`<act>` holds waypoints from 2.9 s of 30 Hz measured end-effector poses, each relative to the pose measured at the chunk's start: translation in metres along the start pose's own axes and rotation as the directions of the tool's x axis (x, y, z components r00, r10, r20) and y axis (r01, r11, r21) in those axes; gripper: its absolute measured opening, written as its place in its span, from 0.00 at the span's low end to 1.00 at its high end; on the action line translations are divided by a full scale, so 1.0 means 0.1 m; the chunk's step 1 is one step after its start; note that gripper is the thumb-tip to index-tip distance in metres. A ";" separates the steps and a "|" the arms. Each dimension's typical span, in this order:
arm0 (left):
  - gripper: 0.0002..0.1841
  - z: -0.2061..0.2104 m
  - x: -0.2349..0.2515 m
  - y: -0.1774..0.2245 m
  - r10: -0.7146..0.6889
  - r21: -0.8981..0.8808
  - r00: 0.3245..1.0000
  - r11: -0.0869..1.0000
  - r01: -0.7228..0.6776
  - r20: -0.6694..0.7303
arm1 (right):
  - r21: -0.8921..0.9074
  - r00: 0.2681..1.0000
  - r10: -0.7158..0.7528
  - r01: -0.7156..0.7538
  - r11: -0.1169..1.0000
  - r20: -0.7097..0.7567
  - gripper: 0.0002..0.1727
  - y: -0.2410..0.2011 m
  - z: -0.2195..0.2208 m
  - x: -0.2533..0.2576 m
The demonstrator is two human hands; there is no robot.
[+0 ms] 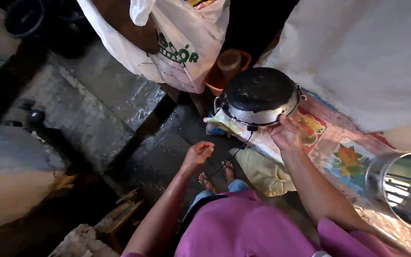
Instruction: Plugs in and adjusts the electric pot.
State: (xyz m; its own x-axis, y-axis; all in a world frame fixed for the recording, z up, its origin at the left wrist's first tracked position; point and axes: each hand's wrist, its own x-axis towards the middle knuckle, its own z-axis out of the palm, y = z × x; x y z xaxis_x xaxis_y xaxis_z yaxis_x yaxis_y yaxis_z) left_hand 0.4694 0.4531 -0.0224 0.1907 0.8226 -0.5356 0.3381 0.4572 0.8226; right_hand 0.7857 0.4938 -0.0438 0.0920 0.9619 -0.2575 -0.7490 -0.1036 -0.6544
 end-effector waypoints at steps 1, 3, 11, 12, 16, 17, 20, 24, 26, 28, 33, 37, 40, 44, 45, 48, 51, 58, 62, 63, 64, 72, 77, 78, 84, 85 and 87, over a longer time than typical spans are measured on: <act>0.15 -0.01 0.02 -0.01 0.004 -0.001 1.000 1.000 -0.004 0.002 | -0.007 1.000 0.009 -0.009 1.000 0.012 0.11 0.00 0.01 0.05; 0.14 -0.04 0.09 -0.02 0.015 0.010 1.000 1.000 -0.015 0.007 | -0.007 0.999 0.018 -0.018 1.000 0.034 0.10 -0.01 0.00 0.13; 0.22 -0.01 0.80 0.23 0.014 -0.350 0.997 0.936 -0.041 -0.078 | -0.030 0.998 0.039 -0.038 0.999 0.050 0.08 -0.04 -0.08 0.39; 0.23 0.02 0.91 0.31 -0.031 -0.444 0.997 0.896 -0.005 -0.074 | -0.035 0.997 0.052 -0.050 0.998 0.049 0.08 -0.02 -0.11 0.43; 0.25 0.10 1.21 0.48 -0.214 -0.736 0.977 0.665 0.128 -0.023 | -0.091 0.991 0.133 -0.132 0.987 0.000 0.10 0.01 -0.19 0.55; 0.26 0.12 1.25 0.51 -0.240 -0.772 0.971 0.621 0.137 -0.021 | -0.119 0.987 0.154 -0.157 0.980 -0.035 0.11 -0.01 -0.17 0.56; 0.26 0.18 1.31 0.54 -0.292 -0.814 0.956 0.558 0.160 -0.012 | -0.192 0.961 0.197 -0.234 0.953 -0.192 0.11 -0.11 -0.01 0.49; 0.22 0.27 1.39 0.57 -0.365 -0.833 0.931 0.524 0.179 -0.030 | -0.233 0.917 0.191 -0.283 0.930 -0.351 0.13 -0.14 0.05 0.46; 0.22 0.33 1.41 0.59 -0.392 -0.838 0.919 0.515 0.181 -0.042 | -0.280 0.890 0.193 -0.325 0.903 -0.412 0.15 -0.17 0.07 0.43; 0.23 0.35 1.41 0.59 -0.384 -0.843 0.922 0.512 0.169 -0.048 | -0.362 0.862 0.168 -0.368 0.856 -0.478 0.15 -0.17 0.08 0.42; 0.21 0.35 1.39 0.56 -0.358 -0.827 0.931 0.544 0.143 -0.075 | -0.431 0.845 0.170 -0.419 0.799 -0.506 0.15 -0.14 0.05 0.37; 0.22 0.36 1.36 0.51 -0.316 -0.801 0.943 0.589 0.106 -0.107 | -0.405 0.830 0.200 -0.447 0.798 -0.521 0.16 -0.11 -0.02 0.36; 0.24 0.36 1.34 0.47 -0.325 -0.802 0.940 0.587 0.112 -0.106 | -0.393 0.831 0.208 -0.445 0.805 -0.515 0.17 -0.11 -0.04 0.35; 0.25 0.37 1.28 0.38 -0.333 -0.794 0.937 0.595 0.124 -0.104 | -0.381 0.834 0.215 -0.441 0.812 -0.509 0.16 -0.09 -0.06 0.34; 0.25 0.38 1.26 0.37 -0.336 -0.791 0.936 0.598 0.128 -0.103 | -0.378 0.836 0.216 -0.439 0.815 -0.505 0.15 -0.08 -0.07 0.35; 0.23 0.42 1.23 0.35 -0.335 -0.806 0.937 0.579 0.124 -0.097 | -0.362 0.852 0.205 -0.407 0.839 -0.482 0.11 -0.04 -0.08 0.36; 0.23 0.45 1.26 0.35 -0.313 -0.815 0.946 0.568 0.112 -0.088 | -0.370 0.860 0.180 -0.383 0.846 -0.476 0.09 -0.01 -0.09 0.36; 0.18 0.47 1.28 0.33 -0.363 -0.804 0.919 0.587 0.095 -0.156 | -0.470 0.904 0.125 -0.326 0.820 -0.408 0.10 -0.07 0.00 0.22; 0.17 0.52 1.22 0.24 -0.321 -0.787 0.934 0.612 0.076 -0.159 | -0.518 0.924 0.116 -0.304 0.800 -0.364 0.10 -0.11 0.00 0.14; 0.17 0.53 1.21 0.21 -0.314 -0.789 0.936 0.611 0.070 -0.159 | -0.515 0.922 0.116 -0.307 0.800 -0.369 0.10 -0.11 -0.01 0.12; 0.17 0.55 1.21 0.19 -0.311 -0.789 0.937 0.610 0.067 -0.161 | -0.511 0.918 0.118 -0.314 0.800 -0.378 0.10 -0.10 -0.03 0.11; 0.16 0.61 1.30 0.17 -0.313 -0.775 0.929 0.629 0.049 -0.195 | -0.483 0.872 0.153 -0.395 0.782 -0.465 0.10 -0.04 -0.15 0.20; 0.15 0.57 1.36 0.26 -0.272 -0.753 0.943 0.657 0.037 -0.192 | -0.468 0.875 0.158 -0.389 0.794 -0.458 0.09 -0.05 -0.21 0.28; 0.16 0.56 1.37 0.30 -0.259 -0.752 0.946 0.659 0.026 -0.194 | -0.455 0.880 0.165 -0.382 0.805 -0.446 0.09 -0.05 -0.22 0.30; 0.15 0.51 1.40 0.48 -0.113 -0.709 0.971 0.701 -0.074 -0.213 | -0.324 0.897 0.194 -0.335 0.885 -0.398 0.11 -0.05 -0.32 0.35; 0.14 0.52 1.39 0.52 -0.100 -0.702 0.973 0.708 -0.078 -0.210 | -0.299 0.899 0.190 -0.321 0.898 -0.395 0.11 -0.07 -0.32 0.35; 0.13 0.55 1.38 0.61 -0.103 -0.694 0.972 0.716 -0.075 -0.212 | -0.261 0.904 0.190 -0.303 0.916 -0.383 0.11 -0.10 -0.36 0.34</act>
State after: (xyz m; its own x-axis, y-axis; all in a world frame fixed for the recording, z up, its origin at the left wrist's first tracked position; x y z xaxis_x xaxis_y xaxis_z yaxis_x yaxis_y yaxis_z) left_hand 0.5664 0.5757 -0.0568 -0.0448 0.8239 -0.5650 -0.4115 0.5001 0.7620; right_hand 0.8194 0.5181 -0.0713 0.1920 0.7528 -0.6296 -0.5431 -0.4528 -0.7071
